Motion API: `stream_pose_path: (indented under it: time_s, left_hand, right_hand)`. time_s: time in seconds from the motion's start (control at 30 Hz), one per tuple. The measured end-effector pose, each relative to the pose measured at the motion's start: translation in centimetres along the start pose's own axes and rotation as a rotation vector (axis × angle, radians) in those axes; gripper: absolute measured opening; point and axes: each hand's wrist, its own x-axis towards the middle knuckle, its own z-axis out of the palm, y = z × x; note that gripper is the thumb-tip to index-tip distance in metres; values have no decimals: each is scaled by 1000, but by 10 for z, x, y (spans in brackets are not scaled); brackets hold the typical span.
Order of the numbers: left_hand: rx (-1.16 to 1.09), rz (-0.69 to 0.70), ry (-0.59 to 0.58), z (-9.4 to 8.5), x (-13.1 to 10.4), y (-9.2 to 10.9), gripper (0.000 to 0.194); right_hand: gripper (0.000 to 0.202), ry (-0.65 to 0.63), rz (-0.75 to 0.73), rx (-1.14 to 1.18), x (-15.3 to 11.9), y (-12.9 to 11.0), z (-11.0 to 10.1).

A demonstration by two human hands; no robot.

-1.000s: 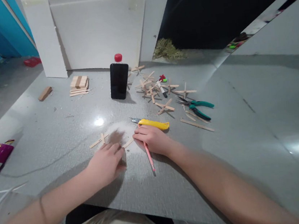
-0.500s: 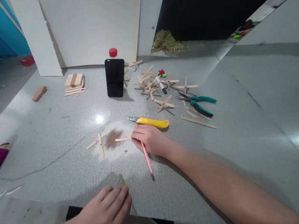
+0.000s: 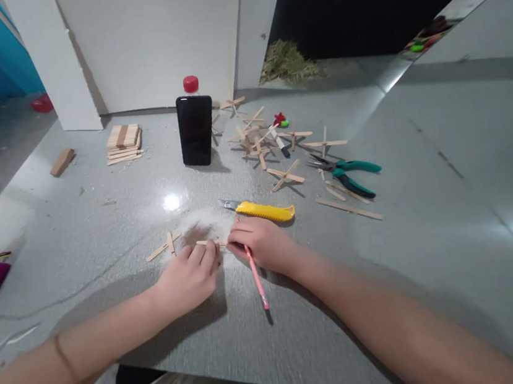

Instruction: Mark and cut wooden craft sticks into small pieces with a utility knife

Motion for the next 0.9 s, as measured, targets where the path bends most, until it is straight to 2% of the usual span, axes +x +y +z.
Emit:
stream_pose_path:
  time_s: [0.1,0.37,0.5,0.8,0.9]
  left_hand:
    - [-45,-10,-11,15,6,-2,27]
    - [-240,-83,12,25,1,-11,27]
    - [-336,-150,12,31,3,-12,34]
    - [-456,-142,-14,26,-2,-8,38]
    - [-491,-166,-25,23,-1,-6,33]
  right_hand:
    - [26,-10,11,32,-1,0,-3]
    - [23,-11,60,113,-1,0,-9]
    - [18,8,64,138,-2,0,-10]
    - [18,-19,105,128,-5,-2,-13]
    - [20,-29,129,126,-6,-2,-14]
